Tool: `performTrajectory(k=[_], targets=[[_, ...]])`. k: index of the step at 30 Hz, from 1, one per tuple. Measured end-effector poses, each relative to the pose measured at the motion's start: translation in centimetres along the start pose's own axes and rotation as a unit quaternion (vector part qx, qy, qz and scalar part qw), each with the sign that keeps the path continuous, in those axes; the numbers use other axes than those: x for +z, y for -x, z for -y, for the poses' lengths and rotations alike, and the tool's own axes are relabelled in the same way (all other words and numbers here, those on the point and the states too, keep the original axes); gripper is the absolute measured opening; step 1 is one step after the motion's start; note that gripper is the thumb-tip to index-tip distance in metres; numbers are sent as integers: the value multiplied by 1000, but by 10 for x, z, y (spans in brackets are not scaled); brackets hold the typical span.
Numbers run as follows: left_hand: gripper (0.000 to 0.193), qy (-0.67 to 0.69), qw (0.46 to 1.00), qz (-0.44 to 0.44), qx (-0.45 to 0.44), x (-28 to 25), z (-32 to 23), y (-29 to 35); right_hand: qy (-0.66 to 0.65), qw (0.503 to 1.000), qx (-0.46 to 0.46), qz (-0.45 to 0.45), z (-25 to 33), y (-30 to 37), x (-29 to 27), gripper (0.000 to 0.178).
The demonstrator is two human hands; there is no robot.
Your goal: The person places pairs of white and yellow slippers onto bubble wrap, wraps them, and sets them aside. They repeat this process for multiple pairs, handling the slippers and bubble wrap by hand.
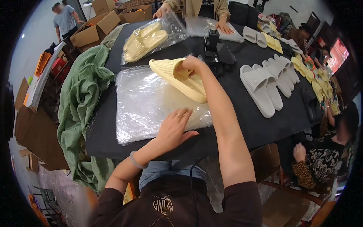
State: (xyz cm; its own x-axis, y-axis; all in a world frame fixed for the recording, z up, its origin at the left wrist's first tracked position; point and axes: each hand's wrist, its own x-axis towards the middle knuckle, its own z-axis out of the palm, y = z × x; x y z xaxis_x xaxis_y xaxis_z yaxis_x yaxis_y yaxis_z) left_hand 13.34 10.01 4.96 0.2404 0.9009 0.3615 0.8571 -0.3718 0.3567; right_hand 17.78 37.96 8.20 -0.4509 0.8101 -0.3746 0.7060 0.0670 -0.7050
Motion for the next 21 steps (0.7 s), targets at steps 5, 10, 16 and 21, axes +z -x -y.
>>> performTrajectory(k=[5, 10, 16, 21], targets=[[67, 5, 986, 110, 124, 56, 9, -18, 10, 1000, -16, -9, 1, 3, 6, 40], [61, 96, 949, 206, 216, 40, 14, 8, 100, 990, -97, -14, -13, -11, 11, 20], [28, 108, 994, -14, 25, -67, 48, 37, -108, 994, -30, -20, -14, -12, 18, 30], [56, -196, 947, 17, -255, -45, 144, 80, 120, 977, -170, -36, -59, -54, 22, 27]])
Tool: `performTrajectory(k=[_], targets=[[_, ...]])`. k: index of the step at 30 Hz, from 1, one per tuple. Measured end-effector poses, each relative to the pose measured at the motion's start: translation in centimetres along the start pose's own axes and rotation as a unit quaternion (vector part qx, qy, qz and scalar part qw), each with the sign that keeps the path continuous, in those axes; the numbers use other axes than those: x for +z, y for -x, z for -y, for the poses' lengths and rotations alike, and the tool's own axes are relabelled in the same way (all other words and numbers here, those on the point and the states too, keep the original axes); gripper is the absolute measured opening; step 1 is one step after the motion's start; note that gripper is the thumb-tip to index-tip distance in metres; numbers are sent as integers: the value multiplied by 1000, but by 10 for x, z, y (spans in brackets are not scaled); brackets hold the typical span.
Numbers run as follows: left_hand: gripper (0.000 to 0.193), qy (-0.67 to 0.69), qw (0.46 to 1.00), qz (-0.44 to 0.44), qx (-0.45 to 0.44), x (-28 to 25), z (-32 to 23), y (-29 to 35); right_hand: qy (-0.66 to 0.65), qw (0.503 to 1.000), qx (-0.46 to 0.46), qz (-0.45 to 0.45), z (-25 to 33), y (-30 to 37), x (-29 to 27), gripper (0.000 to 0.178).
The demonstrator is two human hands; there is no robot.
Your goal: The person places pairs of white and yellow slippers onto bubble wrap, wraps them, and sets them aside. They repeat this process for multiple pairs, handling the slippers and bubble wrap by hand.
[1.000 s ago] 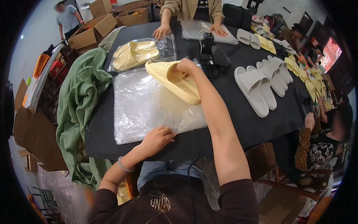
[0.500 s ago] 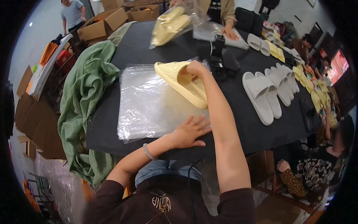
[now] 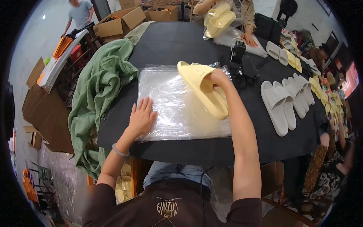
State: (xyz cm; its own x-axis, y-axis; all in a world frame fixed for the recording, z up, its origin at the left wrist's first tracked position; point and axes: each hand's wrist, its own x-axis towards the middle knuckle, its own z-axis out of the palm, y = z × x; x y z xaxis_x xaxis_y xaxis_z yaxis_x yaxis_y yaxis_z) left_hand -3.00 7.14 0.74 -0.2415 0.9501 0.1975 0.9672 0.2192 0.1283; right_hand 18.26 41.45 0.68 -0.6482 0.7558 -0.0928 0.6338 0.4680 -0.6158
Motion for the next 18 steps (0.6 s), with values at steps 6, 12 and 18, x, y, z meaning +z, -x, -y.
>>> performTrajectory(k=[6, 12, 18], targets=[[60, 13, 1000, -2, 2, 14, 5, 0, 144, 964, 51, -216, 106, 85, 31, 22], [59, 144, 984, -42, 96, 36, 35, 11, 120, 959, -128, -223, 205, 114, 116, 14], [56, 106, 993, -12, 39, 7, 11, 5, 40, 958, -139, -246, 166, 108, 142, 20]])
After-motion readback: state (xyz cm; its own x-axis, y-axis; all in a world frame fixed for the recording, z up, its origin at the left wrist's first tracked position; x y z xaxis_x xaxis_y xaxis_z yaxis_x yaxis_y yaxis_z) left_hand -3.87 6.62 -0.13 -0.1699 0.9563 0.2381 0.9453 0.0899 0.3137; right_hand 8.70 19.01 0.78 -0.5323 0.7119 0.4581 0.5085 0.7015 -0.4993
